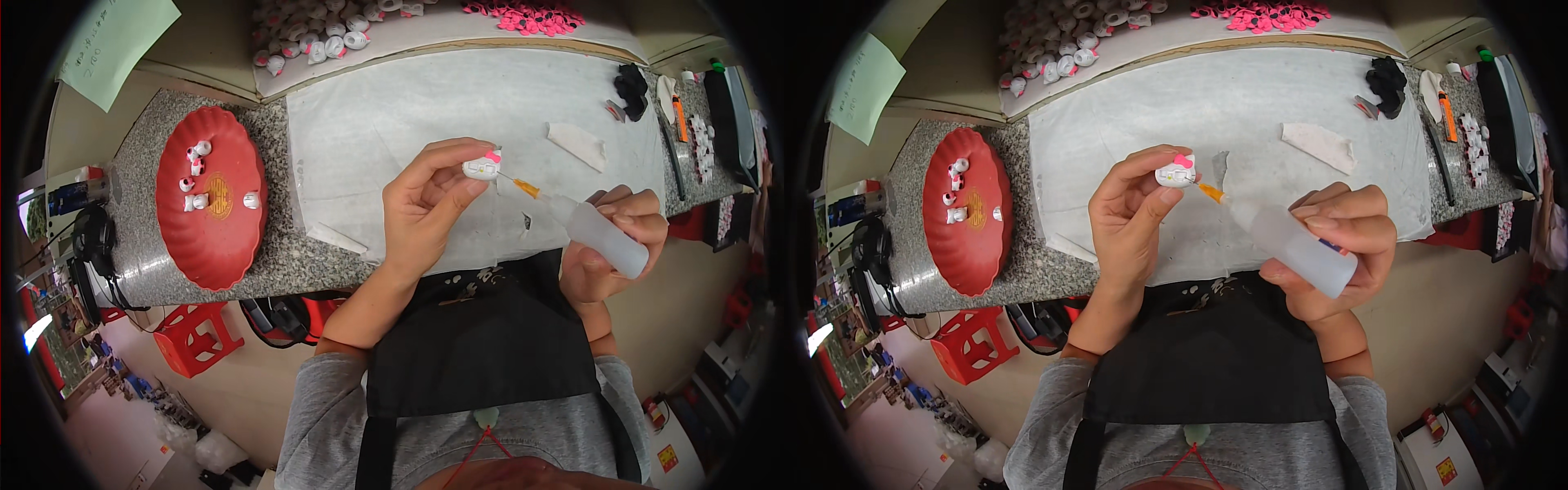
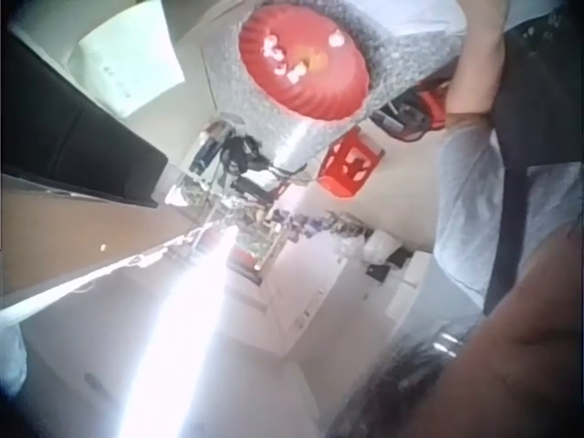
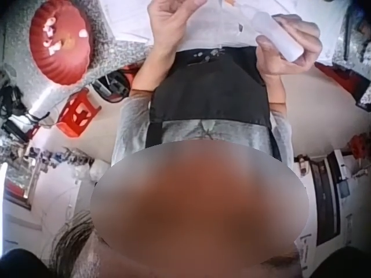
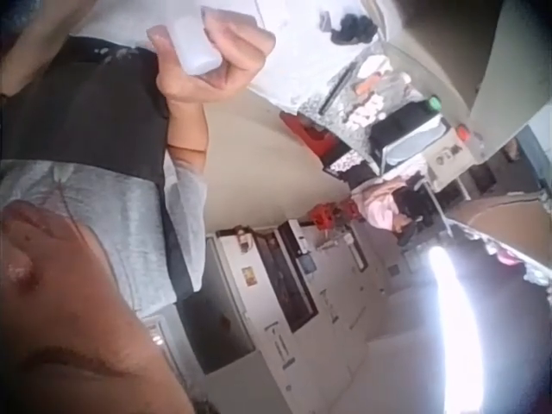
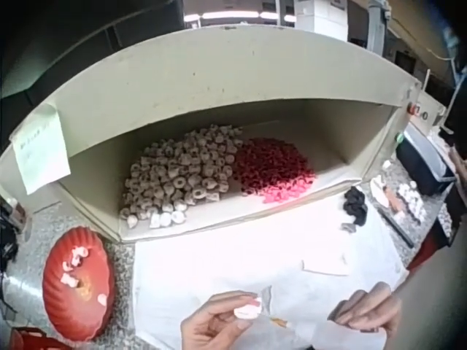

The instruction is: Apply glue to small white cat-shaped toy faces and attach pink bow pieces at a factory workbench.

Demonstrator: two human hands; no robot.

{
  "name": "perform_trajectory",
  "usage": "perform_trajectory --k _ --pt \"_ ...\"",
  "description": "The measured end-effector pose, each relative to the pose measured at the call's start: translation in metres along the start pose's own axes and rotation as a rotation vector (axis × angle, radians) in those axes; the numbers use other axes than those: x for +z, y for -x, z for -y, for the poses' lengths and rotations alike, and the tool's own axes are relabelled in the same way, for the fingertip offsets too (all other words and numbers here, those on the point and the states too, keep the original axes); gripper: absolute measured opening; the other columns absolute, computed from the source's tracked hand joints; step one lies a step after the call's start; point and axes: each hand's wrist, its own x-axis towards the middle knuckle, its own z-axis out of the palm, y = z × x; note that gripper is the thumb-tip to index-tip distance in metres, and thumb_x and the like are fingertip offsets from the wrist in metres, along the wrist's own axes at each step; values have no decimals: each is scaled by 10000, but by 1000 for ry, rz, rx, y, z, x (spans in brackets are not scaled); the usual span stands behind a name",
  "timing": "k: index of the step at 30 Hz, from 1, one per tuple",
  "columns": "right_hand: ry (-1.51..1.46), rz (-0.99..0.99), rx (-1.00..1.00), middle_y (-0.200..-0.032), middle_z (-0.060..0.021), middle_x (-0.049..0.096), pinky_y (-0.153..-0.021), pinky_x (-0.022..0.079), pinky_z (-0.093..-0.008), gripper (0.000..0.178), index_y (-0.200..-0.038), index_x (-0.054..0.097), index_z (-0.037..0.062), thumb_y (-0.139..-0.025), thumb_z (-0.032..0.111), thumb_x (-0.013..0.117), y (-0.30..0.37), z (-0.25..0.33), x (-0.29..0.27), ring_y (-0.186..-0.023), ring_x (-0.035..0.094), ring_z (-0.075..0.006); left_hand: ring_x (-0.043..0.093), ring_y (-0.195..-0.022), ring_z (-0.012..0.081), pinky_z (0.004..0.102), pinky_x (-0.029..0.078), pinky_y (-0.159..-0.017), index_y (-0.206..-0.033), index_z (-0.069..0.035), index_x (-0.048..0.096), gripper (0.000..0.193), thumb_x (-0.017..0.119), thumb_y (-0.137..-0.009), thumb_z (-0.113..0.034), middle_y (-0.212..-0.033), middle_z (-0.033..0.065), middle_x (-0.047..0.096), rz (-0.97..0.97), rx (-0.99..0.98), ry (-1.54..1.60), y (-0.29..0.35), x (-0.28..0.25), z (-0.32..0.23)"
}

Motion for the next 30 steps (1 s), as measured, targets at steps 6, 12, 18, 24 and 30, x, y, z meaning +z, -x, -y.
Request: perform_trajectory --k 6,12,18,24,30 --pt "-6 79 -47 -801 -65 445 -571 438 -251 412 -842 465 59 -541 106 742 -1 3 -1 -602 489 -132 521 -891 223 318 410 -804 -973 33 487 280 520 -697 70 -1003 156 499 -19 -51 39 2 2 -1" --pt "88 99 -48 -767 -42 416 -487 372 -217 383 -814 440 79 -596 240 710 3 6 1 -584 427 -116 520 -901 228 310 406 -805 -1017 31 456 331 526 -695 66 -998 166 499 31 17 15 1 2 1" --pt "89 113 -51 -783 -50 433 -506 392 -227 370 -833 454 77 -592 181 714 3 6 1 -601 441 -121 517 -899 211 290 403 -799 -1055 41 403 381 530 -697 63 -997 173 497 2 -73 63 0 4 -2" --pt "-18 158 -87 -822 -80 456 -537 445 -246 461 -840 502 33 -465 39 769 3 2 -3 -649 507 -159 492 -935 182 267 392 -804 -1046 41 412 373 533 -694 69 -1005 169 496 11 -68 72 1 3 -1" --pt "-24 158 -92 -809 -82 458 -515 433 -242 448 -821 511 29 -453 24 767 0 5 -2 -618 492 -151 493 -930 178 264 386 -806 -1042 41 417 377 536 -687 77 -1011 170 495 9 -56 70 0 4 -1"
